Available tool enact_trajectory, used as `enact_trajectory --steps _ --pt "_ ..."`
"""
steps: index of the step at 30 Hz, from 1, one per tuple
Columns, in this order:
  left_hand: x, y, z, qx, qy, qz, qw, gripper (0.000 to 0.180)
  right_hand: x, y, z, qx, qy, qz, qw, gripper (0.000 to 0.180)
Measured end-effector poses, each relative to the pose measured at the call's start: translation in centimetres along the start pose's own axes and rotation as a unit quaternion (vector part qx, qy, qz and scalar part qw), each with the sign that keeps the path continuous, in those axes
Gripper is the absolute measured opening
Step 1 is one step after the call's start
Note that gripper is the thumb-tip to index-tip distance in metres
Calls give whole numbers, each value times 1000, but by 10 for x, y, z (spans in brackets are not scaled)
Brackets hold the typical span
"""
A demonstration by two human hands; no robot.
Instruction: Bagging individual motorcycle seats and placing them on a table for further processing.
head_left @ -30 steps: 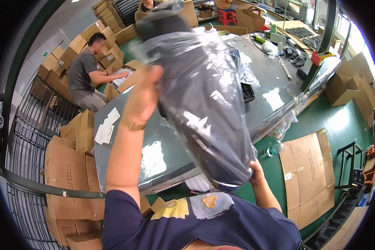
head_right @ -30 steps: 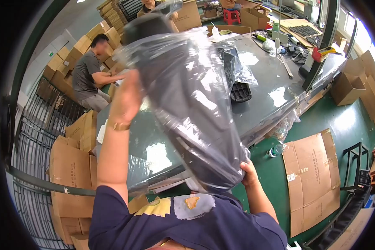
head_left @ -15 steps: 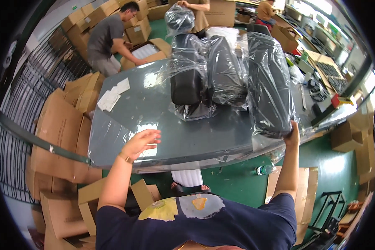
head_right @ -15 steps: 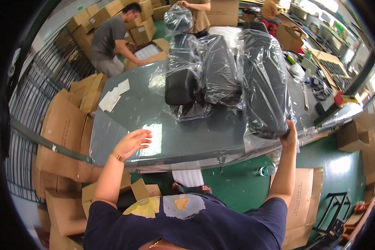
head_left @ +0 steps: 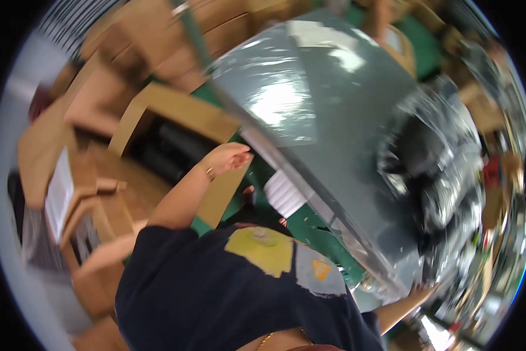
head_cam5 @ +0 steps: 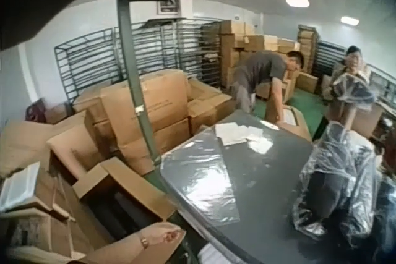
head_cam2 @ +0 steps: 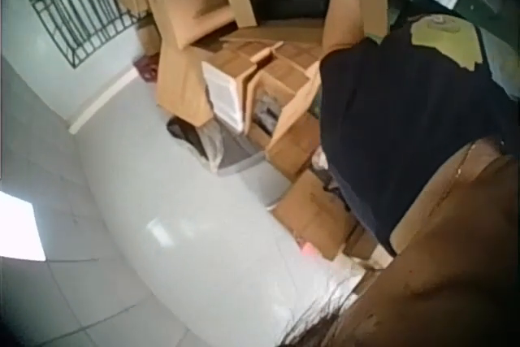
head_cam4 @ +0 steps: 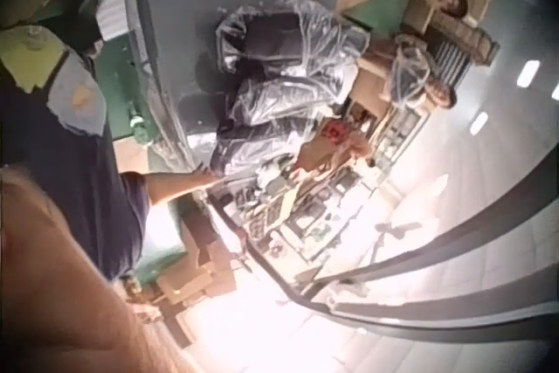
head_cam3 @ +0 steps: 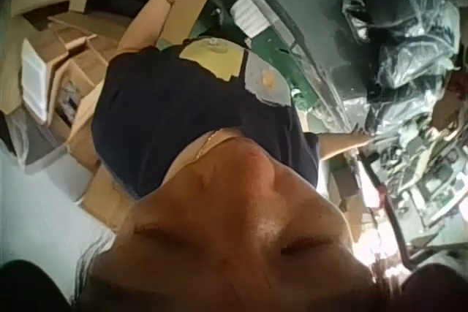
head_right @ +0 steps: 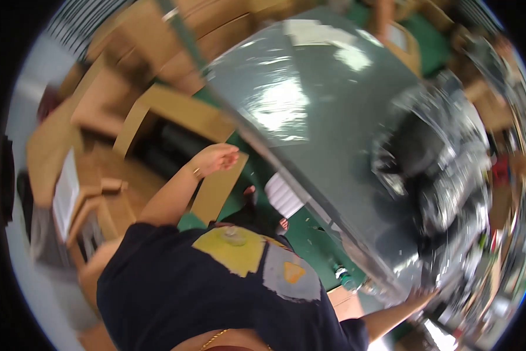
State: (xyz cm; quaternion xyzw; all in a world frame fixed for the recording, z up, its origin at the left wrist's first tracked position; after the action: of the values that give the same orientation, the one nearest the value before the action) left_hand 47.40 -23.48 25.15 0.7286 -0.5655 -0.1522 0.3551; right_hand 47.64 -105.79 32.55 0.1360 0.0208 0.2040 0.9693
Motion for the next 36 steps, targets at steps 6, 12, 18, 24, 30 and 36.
enact_trajectory --steps 6,12,18,24,30,36 --pt "-141 -28 115 -96 88 -153 980 10 132 164 90 -416 115 5 902 25" --pt "-215 -73 208 -182 168 -291 924 14 370 397 -54 -305 295 526 738 23" --pt "-299 -160 336 -238 114 -361 894 36 437 506 -224 -268 383 702 538 18" --pt "-303 -228 376 -277 238 -421 830 96 447 504 -232 -329 478 641 503 35" --pt "-286 -268 373 -223 434 -363 794 123 446 505 -226 -269 538 608 519 39" --pt "-288 -231 343 -200 460 -308 809 111 451 515 -227 -314 562 614 458 42"
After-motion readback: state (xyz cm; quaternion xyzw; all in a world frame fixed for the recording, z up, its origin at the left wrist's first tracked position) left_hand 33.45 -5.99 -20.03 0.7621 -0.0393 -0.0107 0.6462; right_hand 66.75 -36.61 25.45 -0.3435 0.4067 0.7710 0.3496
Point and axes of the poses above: each hand's wrist, its own y-axis away from the middle knuckle, its own x-axis out of the palm, z = x × y, the point moved 7 cm from there along -y, towards the middle knuckle, and after that the axes turned 5 degrees about -y, right-handed, at the moved point
